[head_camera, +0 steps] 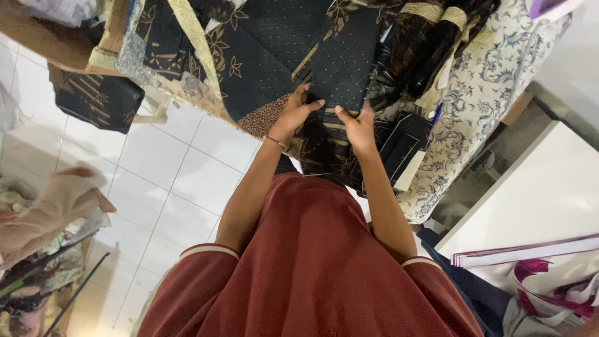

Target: The person folds several patterned fabric pieces on a table, smoothing and aligning edges by hand. The person repeatedly picks up, unfolds, and refolds the items, stacking them on the table.

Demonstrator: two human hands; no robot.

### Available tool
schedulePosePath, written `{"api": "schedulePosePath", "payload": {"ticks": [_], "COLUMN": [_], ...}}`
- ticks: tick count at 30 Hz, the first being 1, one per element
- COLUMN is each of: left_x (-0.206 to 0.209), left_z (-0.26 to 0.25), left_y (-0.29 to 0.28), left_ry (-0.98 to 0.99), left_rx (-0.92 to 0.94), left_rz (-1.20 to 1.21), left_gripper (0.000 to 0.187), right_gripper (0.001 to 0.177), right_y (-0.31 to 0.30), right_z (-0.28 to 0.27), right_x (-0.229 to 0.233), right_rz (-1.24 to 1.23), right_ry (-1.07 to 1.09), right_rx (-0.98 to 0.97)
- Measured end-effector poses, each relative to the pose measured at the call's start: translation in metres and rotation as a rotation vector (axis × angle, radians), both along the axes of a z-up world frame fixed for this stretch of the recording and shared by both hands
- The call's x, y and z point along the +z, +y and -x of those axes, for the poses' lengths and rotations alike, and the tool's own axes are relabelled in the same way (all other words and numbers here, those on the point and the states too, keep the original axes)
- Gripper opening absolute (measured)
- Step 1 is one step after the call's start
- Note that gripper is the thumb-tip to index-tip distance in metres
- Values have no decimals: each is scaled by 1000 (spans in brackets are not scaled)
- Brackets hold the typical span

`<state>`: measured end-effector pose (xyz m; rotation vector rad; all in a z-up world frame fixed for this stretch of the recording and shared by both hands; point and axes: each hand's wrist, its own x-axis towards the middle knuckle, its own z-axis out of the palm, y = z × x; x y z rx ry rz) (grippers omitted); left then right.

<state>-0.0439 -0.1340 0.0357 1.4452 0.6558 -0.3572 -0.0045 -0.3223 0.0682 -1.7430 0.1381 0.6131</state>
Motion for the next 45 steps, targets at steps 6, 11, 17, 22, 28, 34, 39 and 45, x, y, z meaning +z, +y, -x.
{"api": "schedulePosePath", "payload": {"ticks": [6,11,17,22,28,34,39,45], "left_x": [13,11,-13,-22,-28,-55,-78,-72], "left_z": [-16,-28,-18,-7,-4,4,7,13], "left_y": [-10,-13,6,23,28,40,50,52], "left_ry": [-7,-61,64,104,164,142,216,162], "left_rx": [89,198,432,473,492,365,296,249], "left_rz": [186,432,687,543,648,585,161,65], "left_gripper": [94,101,93,71,61,55,73,69], "right_gripper": [28,50,61,55,38,26,41,49], "right_y": [9,41,76,77,58,30,-15,-64], "right_z": [-17,-9,15,12,5,-7,-19,-37], "right_x": [23,28,2,-31,-59,-96,-130,-124], "right_rz": [285,500,472,382,298,174,402,328], "right_ry": [-313,-374,-540,-493,-212,-31,-238,-76], "right_rx": [213,372,458,385,314,182,90,-91]}}
